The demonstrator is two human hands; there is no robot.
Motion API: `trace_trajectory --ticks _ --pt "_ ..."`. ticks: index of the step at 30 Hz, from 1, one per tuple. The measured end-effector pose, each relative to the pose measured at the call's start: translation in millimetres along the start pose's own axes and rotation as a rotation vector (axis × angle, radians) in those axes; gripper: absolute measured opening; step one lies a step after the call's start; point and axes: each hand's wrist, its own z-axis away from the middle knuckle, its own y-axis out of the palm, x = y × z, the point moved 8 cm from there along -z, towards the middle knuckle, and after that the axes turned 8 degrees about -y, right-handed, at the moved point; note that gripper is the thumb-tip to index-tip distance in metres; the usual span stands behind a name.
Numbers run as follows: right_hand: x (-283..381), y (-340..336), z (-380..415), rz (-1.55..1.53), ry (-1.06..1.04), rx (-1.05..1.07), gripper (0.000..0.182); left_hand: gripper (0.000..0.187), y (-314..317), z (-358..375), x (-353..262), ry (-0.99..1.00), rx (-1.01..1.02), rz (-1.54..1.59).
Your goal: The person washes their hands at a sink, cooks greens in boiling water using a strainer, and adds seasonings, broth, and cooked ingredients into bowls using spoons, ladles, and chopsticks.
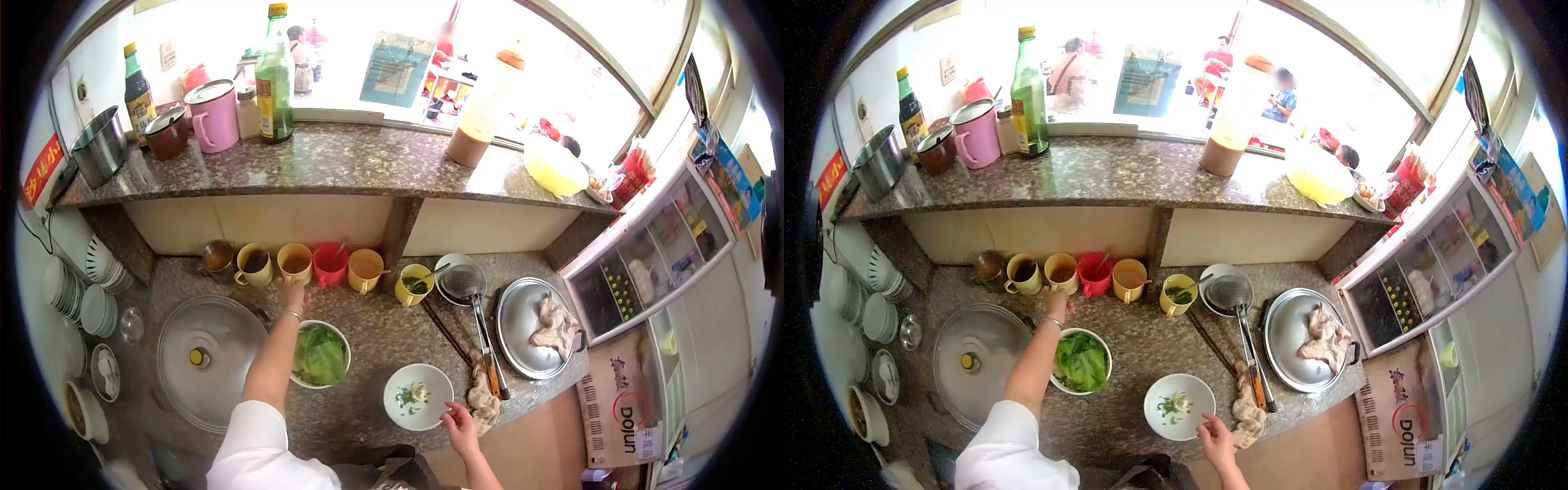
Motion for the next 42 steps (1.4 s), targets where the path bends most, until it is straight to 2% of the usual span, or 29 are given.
trace_trajectory --ticks 1,6,8,12,14,17,19,21,23,26,27,30,31,33,34,36,42 --pt "0.9 2.3 1.0 -0.002 0.000 -0.002 0.030 0.022 4.5 -7.8 19.0 -0.261 0.130 0.003" --pt "5.5 10.5 0.9 0.083 -0.014 0.021 0.026 0.016 -5.6 -15.1 18.4 -0.324 0.153 0.129" --pt "11.0 12.1 2.2 0.111 -0.026 0.042 0.024 0.017 -11.4 -6.0 0.2 -0.142 0.151 -0.044" --pt "10.6 13.1 2.9 0.136 -0.025 0.066 0.022 0.021 -22.9 5.8 1.4 -0.107 0.167 -0.016" --pt "19.5 16.2 -0.4 0.136 -0.035 0.080 0.022 0.017 -31.7 38.6 -24.4 0.073 0.201 -0.025" --pt "28.1 21.6 -11.3 0.161 -0.074 0.117 0.023 0.017 -39.4 97.4 -64.1 0.173 0.241 -0.052" --pt "43.9 31.1 -21.9 0.126 -0.120 0.156 0.024 0.017 -46.3 112.6 -68.0 0.191 0.241 -0.106" --pt "65.3 40.2 -31.2 0.079 -0.186 0.168 0.027 0.018 -41.3 162.5 -92.4 0.352 0.343 -0.218" --pt "66.0 49.5 -46.1 0.077 -0.289 0.225 0.035 0.018 -42.3 211.2 -99.0 0.301 0.351 -0.178" --pt "110.4 59.4 -51.3 -0.091 -0.341 0.257 0.061 0.017 -31.5 261.2 -83.4 0.284 0.485 -0.204" --pt "125.8 60.8 -51.4 -0.142 -0.386 0.264 0.070 0.017 -28.8 276.7 -75.5 0.315 0.452 -0.217" --pt "146.4 58.4 -51.5 -0.188 -0.493 0.274 0.080 0.017 -14.8 321.9 -42.1 0.297 0.477 -0.256" --pt "146.7 54.1 -50.3 -0.230 -0.487 0.234 0.066 0.017 -9.2 334.2 -28.9 0.318 0.478 -0.245" --pt "125.2 42.9 -54.5 -0.124 -0.502 0.149 0.040 0.015 1.7 361.6 -10.7 0.274 0.461 -0.234" --pt "123.0 33.5 -51.3 -0.228 -0.408 0.129 0.020 0.015 5.8 370.9 -3.1 0.285 0.457 -0.253" --pt "103.3 15.3 -53.3 -0.166 -0.397 0.107 0.017 0.014 12.3 385.4 14.8 0.264 0.436 -0.274" --pt "70.0 -34.1 -40.7 -0.207 -0.402 0.051 0.016 0.011 28.7 421.5 22.5 0.546 0.316 -0.513"
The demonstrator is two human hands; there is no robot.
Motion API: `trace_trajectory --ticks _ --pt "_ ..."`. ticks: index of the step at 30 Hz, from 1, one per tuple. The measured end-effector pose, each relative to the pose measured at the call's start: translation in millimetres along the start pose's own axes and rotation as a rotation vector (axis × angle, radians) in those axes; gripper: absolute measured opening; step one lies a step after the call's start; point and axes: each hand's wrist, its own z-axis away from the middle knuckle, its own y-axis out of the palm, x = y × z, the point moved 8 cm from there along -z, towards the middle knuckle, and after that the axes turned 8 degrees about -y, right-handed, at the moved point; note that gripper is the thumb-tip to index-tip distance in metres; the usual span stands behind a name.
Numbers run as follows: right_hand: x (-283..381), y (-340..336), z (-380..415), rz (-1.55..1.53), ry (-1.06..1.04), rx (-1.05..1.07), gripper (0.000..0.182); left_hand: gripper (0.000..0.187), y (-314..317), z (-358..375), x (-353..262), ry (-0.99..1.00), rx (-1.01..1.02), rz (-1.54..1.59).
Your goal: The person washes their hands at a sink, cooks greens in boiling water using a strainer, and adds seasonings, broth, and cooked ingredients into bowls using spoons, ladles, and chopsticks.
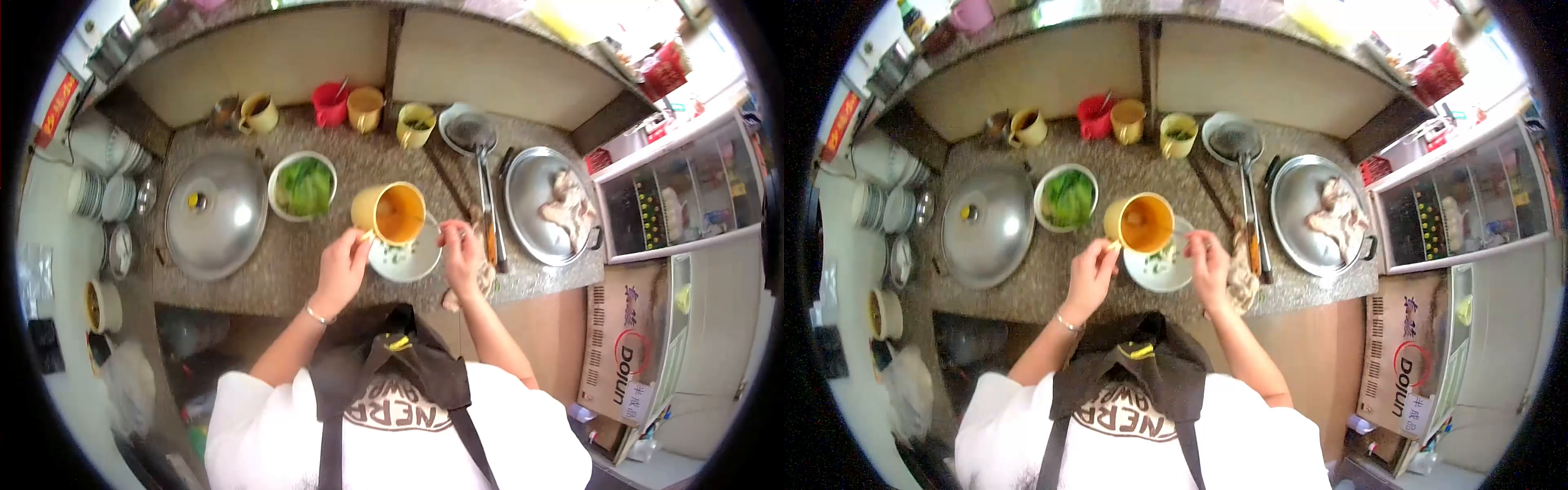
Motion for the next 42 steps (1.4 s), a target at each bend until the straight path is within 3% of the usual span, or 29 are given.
trace_trajectory --ticks 10,13,15,19,28,33,38,42 --pt "-50.0 -29.9 28.4 -0.218 0.147 -0.032 0.019 0.011 22.3 19.4 -13.2 0.129 -0.064 -0.201" --pt "-58.4 -35.4 32.7 -0.397 0.234 -0.088 0.019 0.011 24.2 24.4 -1.7 0.087 -0.069 -0.171" --pt "-57.5 -39.9 33.3 -0.498 0.263 -0.108 0.018 0.011 24.4 26.1 20.1 -0.137 -0.015 0.031" --pt "-46.2 -59.4 33.0 -0.479 0.231 -0.149 0.019 0.013 16.2 35.8 48.2 -0.249 -0.058 0.154" --pt "-12.2 -72.4 35.5 -0.071 -0.133 0.016 0.014 0.014 0.8 55.3 68.2 -0.334 -0.114 0.125" --pt "-2.5 -38.1 37.8 -0.159 -0.075 0.117 0.014 0.014 7.8 56.3 45.3 -0.229 -0.110 0.011" --pt "-30.1 -12.1 42.3 0.064 0.052 0.233 0.015 0.011 19.3 54.2 36.1 -0.063 -0.085 -0.116" --pt "-41.6 -25.5 43.9 -0.125 0.133 0.093 0.018 0.011 18.5 54.2 28.7 -0.048 -0.087 -0.128"
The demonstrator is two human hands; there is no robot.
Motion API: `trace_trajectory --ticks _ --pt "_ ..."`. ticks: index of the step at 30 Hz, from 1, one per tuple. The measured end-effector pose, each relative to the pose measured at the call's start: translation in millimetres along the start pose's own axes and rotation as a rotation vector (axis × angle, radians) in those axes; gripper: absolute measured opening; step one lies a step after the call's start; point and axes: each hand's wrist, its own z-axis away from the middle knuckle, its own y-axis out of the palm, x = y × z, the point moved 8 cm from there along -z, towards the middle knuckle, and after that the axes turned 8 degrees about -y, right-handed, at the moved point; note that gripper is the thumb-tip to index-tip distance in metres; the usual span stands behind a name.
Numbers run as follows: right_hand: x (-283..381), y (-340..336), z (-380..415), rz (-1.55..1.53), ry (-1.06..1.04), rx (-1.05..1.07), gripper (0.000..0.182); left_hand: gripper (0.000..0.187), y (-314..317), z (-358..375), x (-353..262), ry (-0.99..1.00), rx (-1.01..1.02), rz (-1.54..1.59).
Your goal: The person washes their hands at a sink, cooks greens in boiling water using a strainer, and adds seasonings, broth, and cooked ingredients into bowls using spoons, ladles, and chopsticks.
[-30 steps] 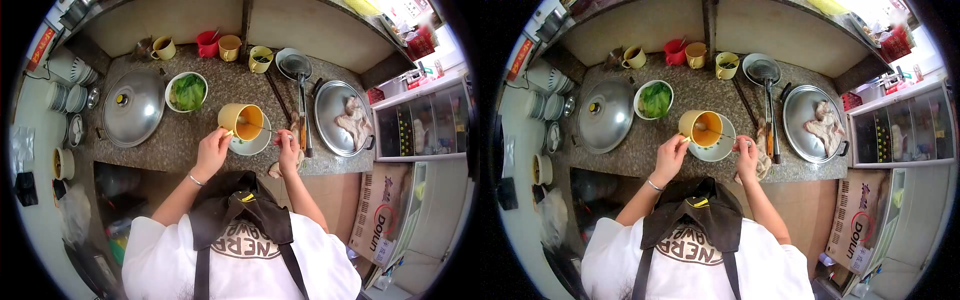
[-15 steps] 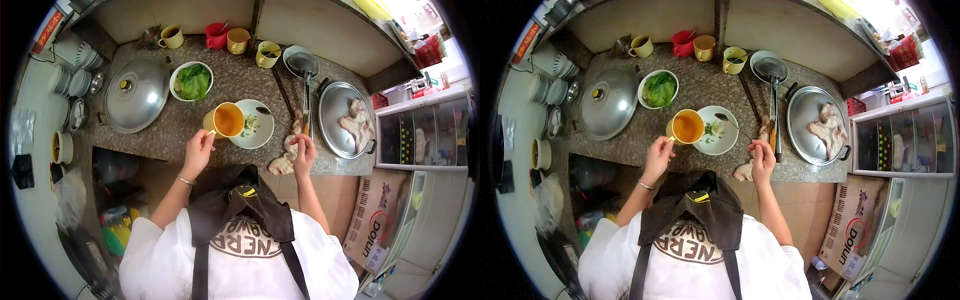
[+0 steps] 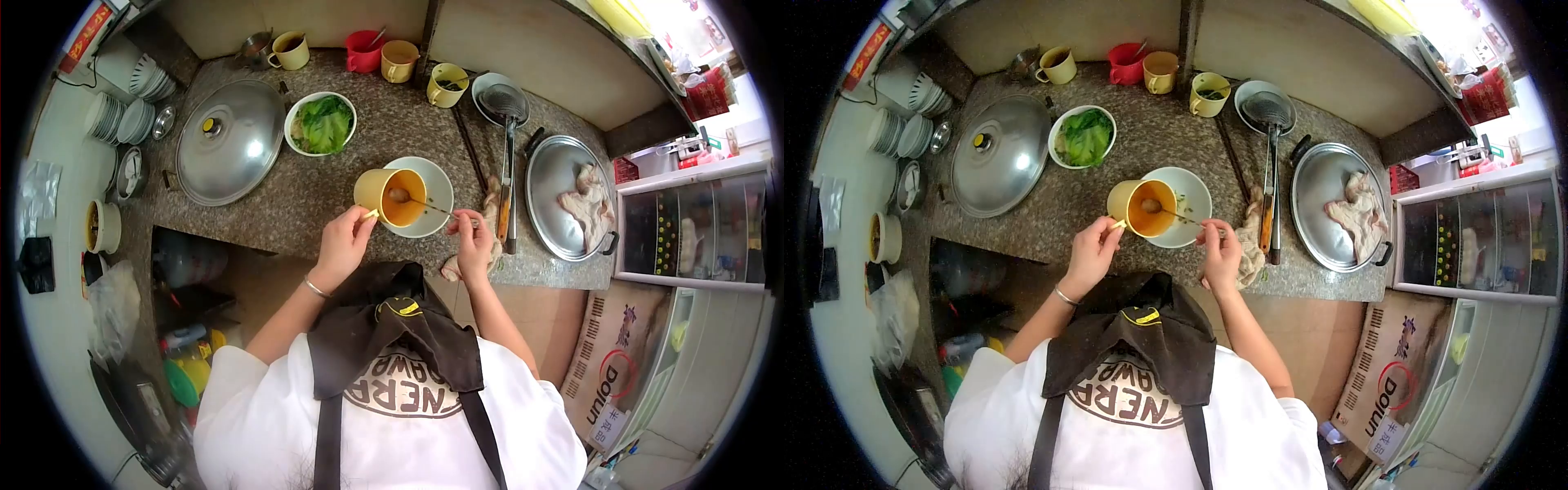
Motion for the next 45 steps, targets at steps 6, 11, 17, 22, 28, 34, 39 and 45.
trace_trajectory --ticks 6,11,17,22,28,34,39,45 --pt "6.0 -27.7 -3.6 -0.211 0.046 -0.129 0.018 0.014 -1.3 -1.7 20.7 -0.169 0.037 0.125" --pt "12.5 -45.9 -4.8 -0.217 -0.039 -0.160 0.019 0.014 -7.4 1.4 36.3 -0.262 0.044 0.187" --pt "17.3 -52.6 -3.9 -0.143 -0.103 -0.160 0.018 0.015 -14.5 9.2 54.9 -0.350 0.017 0.222" --pt "22.3 -53.8 -7.0 -0.139 -0.128 -0.152 0.018 0.016 -23.4 13.5 64.5 -0.406 -0.054 0.266" --pt "32.3 -53.2 -10.5 -0.077 -0.224 -0.124 0.017 0.014 -29.2 15.3 72.5 -0.419 -0.067 0.282" --pt "14.1 -56.0 -8.8 -0.215 -0.060 -0.185 0.018 0.014 -32.7 15.2 72.7 -0.423 -0.058 0.307" --pt "9.0 -48.0 -10.9 -0.364 0.033 -0.213 0.018 0.013 -32.2 13.9 71.4 -0.406 -0.022 0.334" --pt "17.3 -1.2 -16.4 -0.248 0.037 -0.053 0.017 0.014 -21.1 3.0 63.5 -0.384 0.104 0.381"
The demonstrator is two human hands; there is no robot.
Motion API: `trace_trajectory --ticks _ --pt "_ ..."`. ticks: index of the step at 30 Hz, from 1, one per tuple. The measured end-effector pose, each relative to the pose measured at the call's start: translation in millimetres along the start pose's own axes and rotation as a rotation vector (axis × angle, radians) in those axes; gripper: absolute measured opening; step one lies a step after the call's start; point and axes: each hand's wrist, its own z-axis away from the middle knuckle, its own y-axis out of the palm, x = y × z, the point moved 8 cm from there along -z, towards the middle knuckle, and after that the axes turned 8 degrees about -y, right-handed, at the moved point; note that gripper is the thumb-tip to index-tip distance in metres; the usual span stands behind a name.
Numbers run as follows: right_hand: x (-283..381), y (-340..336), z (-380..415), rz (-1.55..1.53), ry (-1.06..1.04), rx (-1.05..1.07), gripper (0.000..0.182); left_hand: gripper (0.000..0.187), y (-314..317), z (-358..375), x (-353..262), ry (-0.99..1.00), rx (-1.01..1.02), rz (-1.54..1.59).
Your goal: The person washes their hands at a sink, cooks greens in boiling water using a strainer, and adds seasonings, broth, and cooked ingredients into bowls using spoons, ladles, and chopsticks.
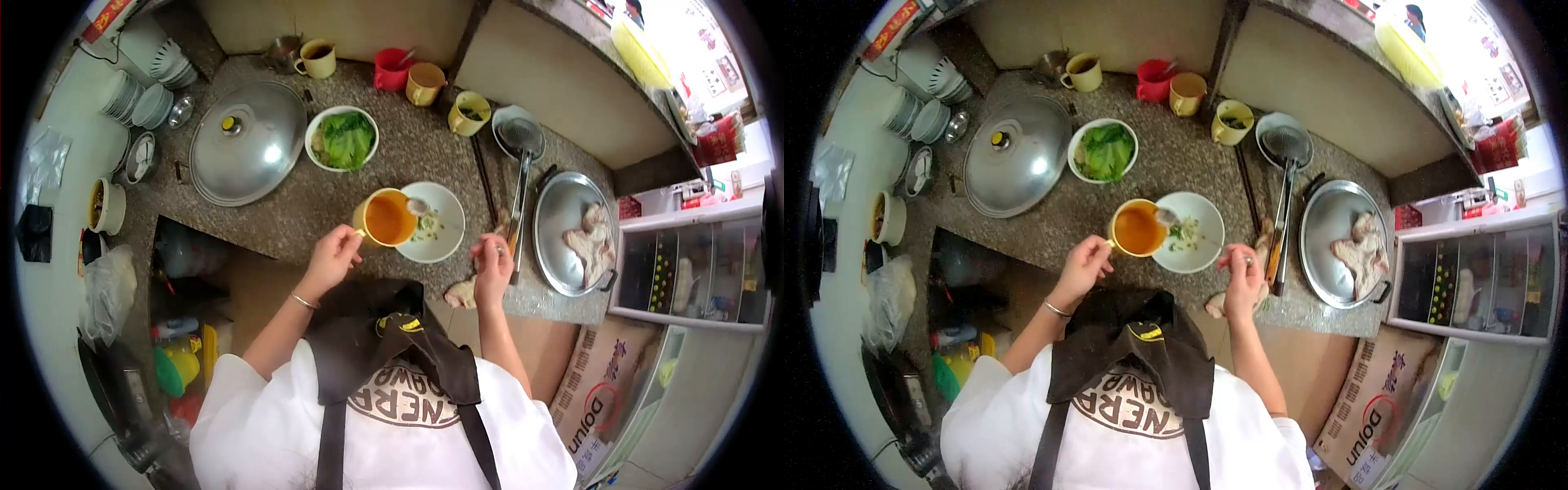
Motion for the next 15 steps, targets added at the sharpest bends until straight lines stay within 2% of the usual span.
trace_trajectory --ticks 5,9,15 --pt "-3.2 57.1 -4.1 0.225 -0.036 0.211 0.018 0.016 8.1 -27.4 -23.3 -0.003 0.152 0.058" --pt "9.7 99.4 -13.2 0.251 -0.050 0.381 0.041 0.019 -1.0 -63.0 -53.8 0.032 0.215 0.056" --pt "-8.9 89.8 -22.9 0.353 -0.020 0.309 0.046 0.022 -58.7 -163.2 -90.2 0.082 0.133 0.076"
